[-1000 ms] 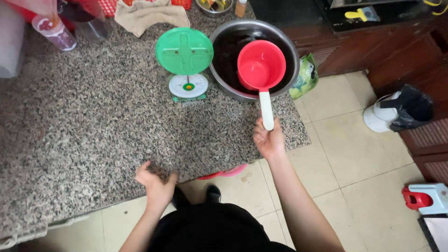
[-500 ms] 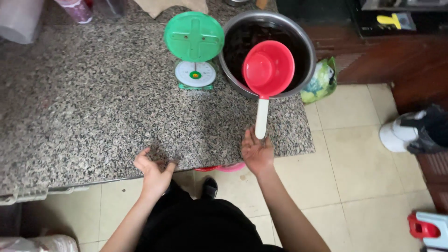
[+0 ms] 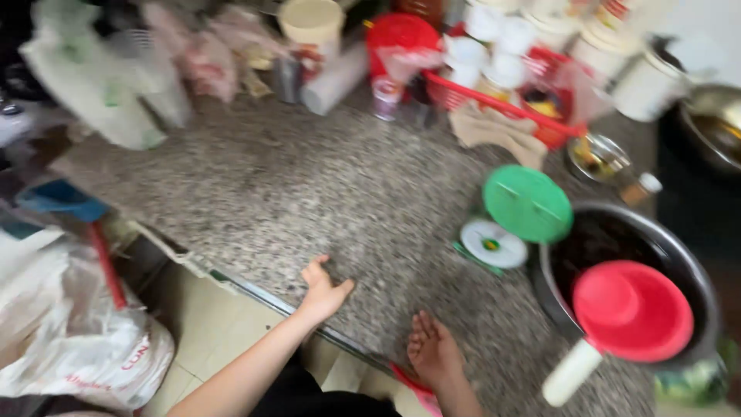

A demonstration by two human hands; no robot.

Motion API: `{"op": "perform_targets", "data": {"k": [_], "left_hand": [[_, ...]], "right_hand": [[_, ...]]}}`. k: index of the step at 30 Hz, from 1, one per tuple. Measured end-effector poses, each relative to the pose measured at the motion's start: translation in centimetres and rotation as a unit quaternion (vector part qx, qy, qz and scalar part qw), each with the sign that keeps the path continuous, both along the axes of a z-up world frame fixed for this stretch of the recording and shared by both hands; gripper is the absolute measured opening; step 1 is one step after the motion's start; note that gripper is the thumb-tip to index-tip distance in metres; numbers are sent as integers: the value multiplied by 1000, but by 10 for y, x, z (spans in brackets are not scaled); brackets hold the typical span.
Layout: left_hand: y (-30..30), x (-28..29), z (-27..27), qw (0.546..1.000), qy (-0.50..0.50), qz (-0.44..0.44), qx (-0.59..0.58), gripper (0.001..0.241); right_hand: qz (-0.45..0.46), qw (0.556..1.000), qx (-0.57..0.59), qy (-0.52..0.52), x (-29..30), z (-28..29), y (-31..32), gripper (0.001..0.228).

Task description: Preparing multiple cups of tea by measuring and pouring liquid from a bowl into plastic cups using a ladle and a scale.

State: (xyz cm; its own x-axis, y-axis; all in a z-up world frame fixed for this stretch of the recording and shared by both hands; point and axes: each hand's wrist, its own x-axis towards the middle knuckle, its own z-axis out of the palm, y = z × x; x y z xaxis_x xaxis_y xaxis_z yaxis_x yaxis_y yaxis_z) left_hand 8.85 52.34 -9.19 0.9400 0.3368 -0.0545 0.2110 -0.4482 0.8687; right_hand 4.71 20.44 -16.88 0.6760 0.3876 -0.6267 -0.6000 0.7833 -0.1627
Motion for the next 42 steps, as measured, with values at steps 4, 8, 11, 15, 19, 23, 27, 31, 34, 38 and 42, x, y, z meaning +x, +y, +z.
{"op": "perform_targets", "data": {"k": [4, 8, 11, 15, 19, 23, 27, 31, 34, 38, 42], "left_hand": [[70, 34, 37, 990, 109, 13, -92, 87], [151, 75, 31, 987, 102, 50, -115, 78], [230, 118, -38, 984, 36, 48, -167, 62], [333, 158, 14, 988, -98, -71, -98, 12], [411, 195, 125, 996, -22, -47, 80, 61], [475, 258, 184, 920, -129, -21, 368, 68], [522, 323, 181, 773, -236, 42, 588, 52], [539, 348, 153, 841, -135, -31, 523, 14], [495, 329, 184, 861, -100, -108, 487, 20], [410, 298, 195, 855, -127, -186, 467, 17], [314, 280, 183, 844, -228, -286, 392, 13]], "right_hand": [[51, 994, -70, 68, 51, 70, 81, 46], [98, 994, -55, -9, 106, 42, 145, 33], [96, 993, -62, 1, 140, 19, 200, 32], [68, 992, -72, 77, 183, 22, 286, 25], [58, 998, -6, 17, 191, 52, 364, 20], [37, 991, -125, 43, 190, 69, 407, 23], [-3, 985, -165, 56, 179, 102, 419, 22], [-51, 981, -171, 71, 166, 93, 381, 20], [-113, 977, -172, 60, 147, 102, 351, 15], [-172, 957, -210, 103, 111, 107, 315, 16], [-221, 944, -222, 102, 77, 101, 280, 16]]}}
